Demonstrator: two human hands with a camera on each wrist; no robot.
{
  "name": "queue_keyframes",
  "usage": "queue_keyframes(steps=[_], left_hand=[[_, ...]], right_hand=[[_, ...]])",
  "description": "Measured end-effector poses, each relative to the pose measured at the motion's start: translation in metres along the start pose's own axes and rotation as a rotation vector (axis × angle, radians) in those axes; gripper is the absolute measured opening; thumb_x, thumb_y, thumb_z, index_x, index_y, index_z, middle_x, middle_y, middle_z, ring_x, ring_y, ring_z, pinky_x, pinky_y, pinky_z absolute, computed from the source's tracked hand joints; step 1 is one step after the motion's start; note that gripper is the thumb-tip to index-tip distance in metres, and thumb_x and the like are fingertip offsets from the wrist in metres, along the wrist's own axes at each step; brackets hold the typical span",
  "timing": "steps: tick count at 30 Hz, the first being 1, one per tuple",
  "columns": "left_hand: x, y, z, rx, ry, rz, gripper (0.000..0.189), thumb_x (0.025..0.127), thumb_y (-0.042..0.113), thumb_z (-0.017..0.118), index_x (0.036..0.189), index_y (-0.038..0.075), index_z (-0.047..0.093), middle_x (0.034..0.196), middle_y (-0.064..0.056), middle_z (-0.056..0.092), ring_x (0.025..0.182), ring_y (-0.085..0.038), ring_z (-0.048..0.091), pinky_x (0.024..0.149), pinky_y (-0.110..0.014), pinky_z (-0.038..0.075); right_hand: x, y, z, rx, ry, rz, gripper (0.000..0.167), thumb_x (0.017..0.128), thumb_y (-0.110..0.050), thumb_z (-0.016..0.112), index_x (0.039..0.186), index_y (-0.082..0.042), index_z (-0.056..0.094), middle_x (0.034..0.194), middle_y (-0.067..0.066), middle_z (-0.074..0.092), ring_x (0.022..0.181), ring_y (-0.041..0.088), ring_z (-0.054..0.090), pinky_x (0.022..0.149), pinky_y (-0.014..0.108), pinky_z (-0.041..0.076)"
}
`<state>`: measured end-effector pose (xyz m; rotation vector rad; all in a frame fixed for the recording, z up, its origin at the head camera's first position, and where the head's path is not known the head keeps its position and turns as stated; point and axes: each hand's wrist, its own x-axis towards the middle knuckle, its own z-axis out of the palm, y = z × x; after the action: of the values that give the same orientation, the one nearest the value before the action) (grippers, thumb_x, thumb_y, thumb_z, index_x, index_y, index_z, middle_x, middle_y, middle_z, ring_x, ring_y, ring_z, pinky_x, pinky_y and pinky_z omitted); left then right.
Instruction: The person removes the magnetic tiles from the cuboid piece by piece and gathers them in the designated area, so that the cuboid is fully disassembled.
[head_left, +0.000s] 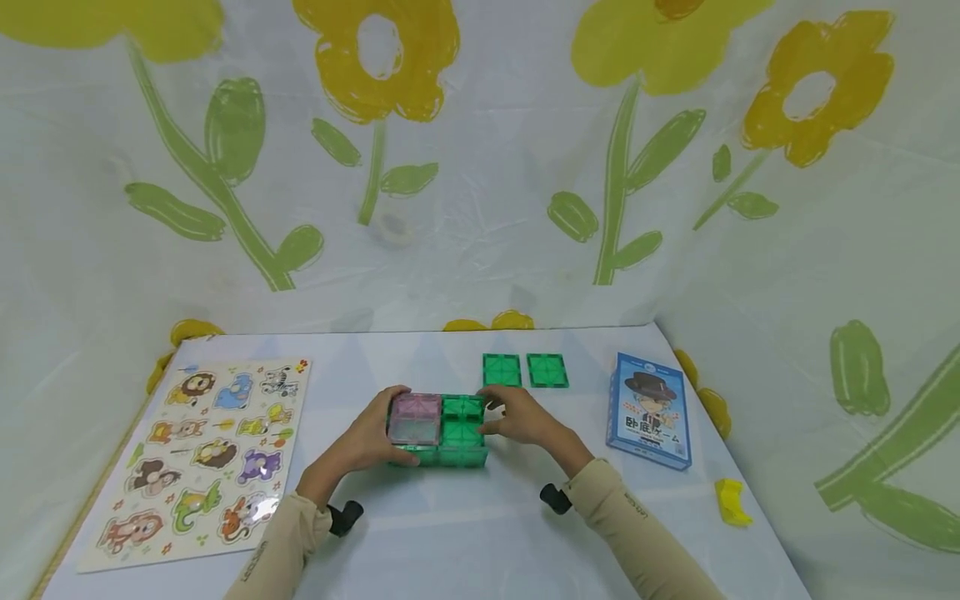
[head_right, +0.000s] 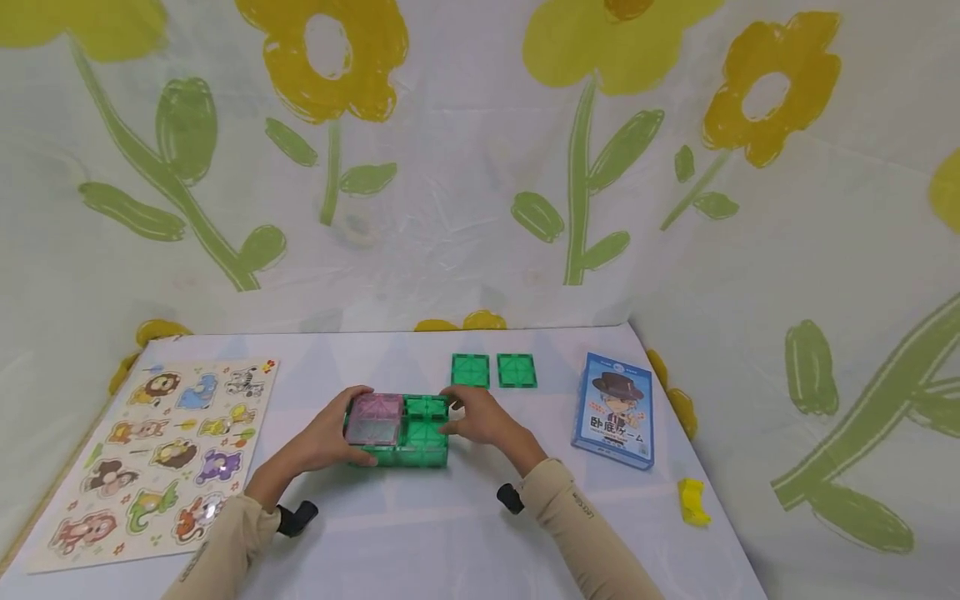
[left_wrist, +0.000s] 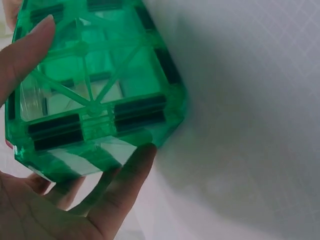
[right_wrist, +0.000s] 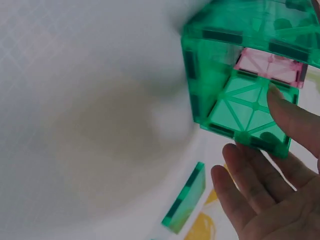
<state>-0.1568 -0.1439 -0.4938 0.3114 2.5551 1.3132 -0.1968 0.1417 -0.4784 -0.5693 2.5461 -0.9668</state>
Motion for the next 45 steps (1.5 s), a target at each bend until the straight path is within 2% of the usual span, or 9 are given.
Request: queue_keyframes(steps=[3, 7, 10, 12, 14, 17, 22, 34, 45], left_hand=[[-0.002, -0.001, -0.001, -0.012, -0.014, 0.019, 0.114, 0.060, 0.019, 0.097, 0.152, 0.004, 0.030, 0.146, -0.022, 0.043, 0.131, -0.038, 0.048, 0.109, -0.062, 0.041], [-0.006, -0.003, -0.002, -0.005, -0.039, 0.039, 0.114, 0.060, 0.019, 0.098, 0.151, 0.003, 0.031, 0.145, -0.021, 0.045, 0.130, -0.038, 0.048, 0.109, -0.062, 0.040], [-0.009, -0.005, -0.004, 0.001, -0.057, 0.052, 0.114, 0.059, 0.019, 0.098, 0.151, 0.004, 0.032, 0.145, -0.021, 0.046, 0.130, -0.038, 0.048, 0.109, -0.063, 0.040], [-0.011, -0.006, -0.005, -0.002, -0.066, 0.054, 0.114, 0.059, 0.018, 0.098, 0.151, 0.004, 0.032, 0.144, -0.020, 0.047, 0.129, -0.037, 0.049, 0.109, -0.062, 0.040], [-0.012, -0.006, -0.005, -0.008, -0.074, 0.056, 0.114, 0.059, 0.018, 0.098, 0.150, 0.005, 0.032, 0.144, -0.020, 0.047, 0.129, -0.036, 0.049, 0.109, -0.062, 0.040], [-0.014, -0.007, -0.005, -0.017, -0.081, 0.060, 0.113, 0.059, 0.018, 0.097, 0.151, 0.006, 0.032, 0.144, -0.019, 0.047, 0.128, -0.036, 0.049, 0.109, -0.061, 0.040], [-0.016, -0.007, -0.006, -0.024, -0.082, 0.051, 0.113, 0.059, 0.019, 0.097, 0.151, 0.007, 0.032, 0.146, -0.019, 0.046, 0.130, -0.037, 0.048, 0.109, -0.063, 0.039], [-0.015, -0.006, -0.007, -0.027, -0.086, 0.050, 0.111, 0.060, 0.019, 0.097, 0.150, 0.008, 0.034, 0.147, -0.020, 0.045, 0.131, -0.039, 0.046, 0.110, -0.066, 0.037], [-0.012, -0.007, -0.008, -0.017, -0.080, 0.037, 0.110, 0.060, 0.020, 0.097, 0.150, 0.010, 0.034, 0.146, -0.018, 0.046, 0.131, -0.037, 0.047, 0.111, -0.064, 0.037]], right_hand=[[-0.001, -0.004, 0.001, 0.007, -0.010, -0.041, 0.051, 0.091, -0.019, 0.075, 0.136, -0.006, 0.057, 0.135, 0.012, 0.063, 0.123, 0.030, 0.062, 0.107, 0.048, 0.051], [0.000, -0.007, 0.005, -0.018, -0.003, -0.086, 0.039, 0.094, -0.018, 0.071, 0.130, -0.005, 0.062, 0.129, 0.012, 0.067, 0.118, 0.030, 0.065, 0.103, 0.046, 0.054], [0.002, -0.007, 0.009, -0.050, 0.005, -0.106, 0.033, 0.096, -0.017, 0.068, 0.126, -0.005, 0.066, 0.124, 0.011, 0.070, 0.110, 0.026, 0.067, 0.095, 0.042, 0.057], [0.002, -0.007, 0.012, -0.064, 0.006, -0.110, 0.029, 0.097, -0.018, 0.066, 0.124, -0.006, 0.068, 0.119, 0.010, 0.072, 0.099, 0.021, 0.067, 0.085, 0.037, 0.058], [0.003, -0.007, 0.014, -0.062, 0.002, -0.110, 0.028, 0.098, -0.017, 0.064, 0.122, -0.005, 0.070, 0.115, 0.009, 0.073, 0.090, 0.016, 0.064, 0.078, 0.031, 0.056], [0.004, -0.007, 0.017, -0.062, -0.002, -0.109, 0.027, 0.099, -0.017, 0.063, 0.121, -0.005, 0.071, 0.113, 0.008, 0.074, 0.086, 0.012, 0.061, 0.073, 0.027, 0.053], [0.006, -0.006, 0.021, -0.056, -0.001, -0.119, 0.026, 0.100, -0.017, 0.062, 0.121, -0.005, 0.071, 0.113, 0.009, 0.075, 0.092, 0.012, 0.065, 0.077, 0.028, 0.055], [0.009, -0.003, 0.024, -0.060, 0.023, -0.109, 0.023, 0.099, -0.017, 0.063, 0.116, -0.007, 0.074, 0.110, 0.007, 0.076, 0.084, 0.009, 0.060, 0.072, 0.024, 0.051], [0.009, -0.003, 0.025, -0.044, 0.058, -0.111, 0.019, 0.099, -0.015, 0.063, 0.112, -0.009, 0.075, 0.107, 0.004, 0.076, 0.085, 0.009, 0.059, 0.075, 0.025, 0.052]])
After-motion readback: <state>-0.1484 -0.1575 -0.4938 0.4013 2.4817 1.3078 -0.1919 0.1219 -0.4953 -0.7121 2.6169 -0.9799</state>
